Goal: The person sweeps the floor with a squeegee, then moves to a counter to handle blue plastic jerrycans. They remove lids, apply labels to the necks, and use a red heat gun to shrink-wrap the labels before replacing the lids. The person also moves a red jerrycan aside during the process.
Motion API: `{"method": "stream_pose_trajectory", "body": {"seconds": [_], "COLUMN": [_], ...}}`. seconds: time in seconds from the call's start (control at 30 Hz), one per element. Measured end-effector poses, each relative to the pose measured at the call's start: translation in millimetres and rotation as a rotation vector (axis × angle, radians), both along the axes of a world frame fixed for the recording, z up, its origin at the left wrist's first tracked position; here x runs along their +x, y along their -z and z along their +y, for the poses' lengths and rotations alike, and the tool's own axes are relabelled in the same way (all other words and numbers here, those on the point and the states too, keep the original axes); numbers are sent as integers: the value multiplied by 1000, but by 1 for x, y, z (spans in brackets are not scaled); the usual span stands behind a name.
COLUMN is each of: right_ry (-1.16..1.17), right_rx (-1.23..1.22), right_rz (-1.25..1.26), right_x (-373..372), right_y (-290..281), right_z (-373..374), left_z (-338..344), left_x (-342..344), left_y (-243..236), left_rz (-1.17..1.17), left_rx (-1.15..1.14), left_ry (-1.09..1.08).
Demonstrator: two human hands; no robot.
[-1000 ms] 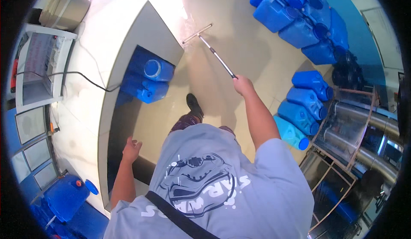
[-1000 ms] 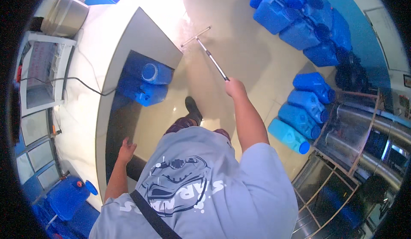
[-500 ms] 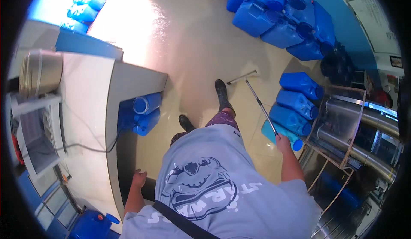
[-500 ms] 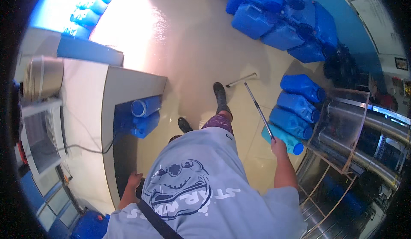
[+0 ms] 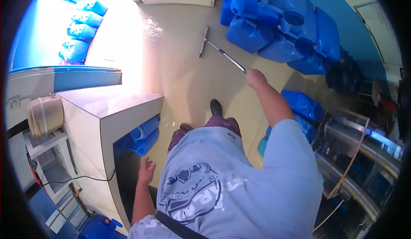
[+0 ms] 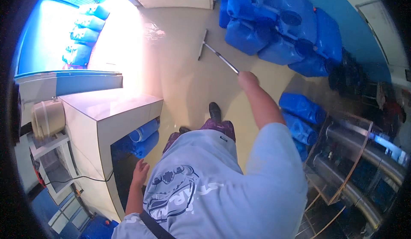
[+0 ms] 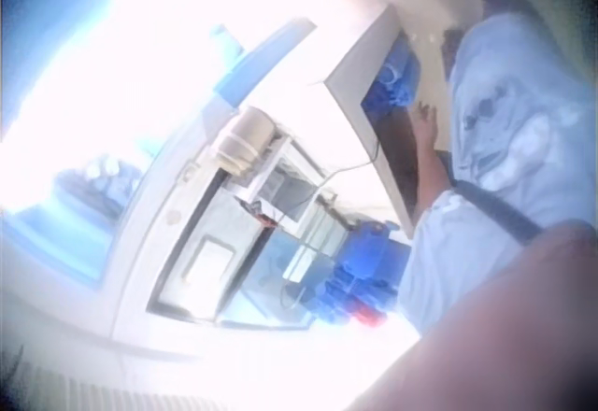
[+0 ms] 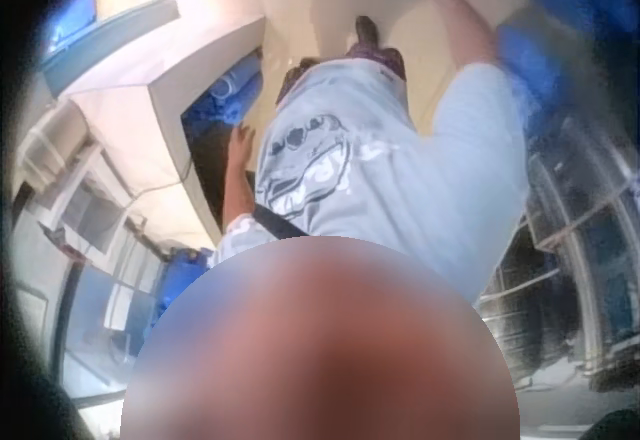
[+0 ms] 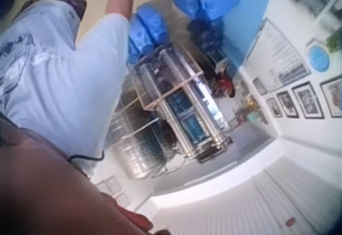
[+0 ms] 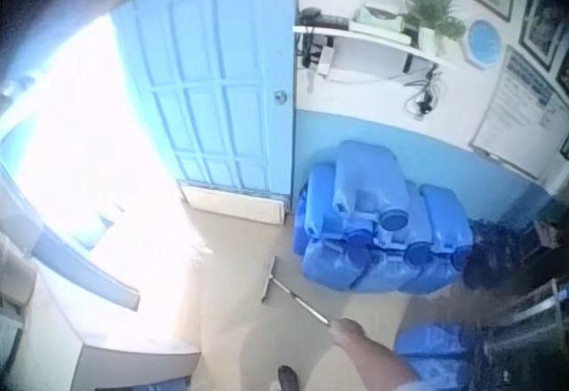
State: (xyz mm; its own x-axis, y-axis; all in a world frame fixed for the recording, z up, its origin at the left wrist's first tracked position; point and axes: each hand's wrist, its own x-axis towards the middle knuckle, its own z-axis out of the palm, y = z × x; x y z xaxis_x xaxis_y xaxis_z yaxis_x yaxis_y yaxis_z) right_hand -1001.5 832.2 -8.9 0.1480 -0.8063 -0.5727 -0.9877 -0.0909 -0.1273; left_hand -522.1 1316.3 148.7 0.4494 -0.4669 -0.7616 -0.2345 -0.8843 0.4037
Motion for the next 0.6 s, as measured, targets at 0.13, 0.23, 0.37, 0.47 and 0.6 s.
{"method": "stream_pose_trajectory", "body": {"seconds": [0.13, 0.23, 0.37, 0.47, 0.6], "right_ry": [75, 35, 98, 91, -6], "right_rx": [-17, -36, 36, 60, 27], "right_rz": [42, 83, 30, -40, -132], "right_x": [51, 27, 48, 125, 259], "right_y": [-42, -54, -18, 15, 37], "right_z": [-64, -85, -103, -133, -205], "left_z": [1, 25, 34, 19, -4], "left_x": [14, 36, 44, 36, 53], "left_y": [4, 23, 43, 54, 66], "left_rz": [-51, -197, -54, -4, 33], "left_rx": [104, 130, 274, 292, 204], "left_ry": [34, -60, -194, -171, -216]}}
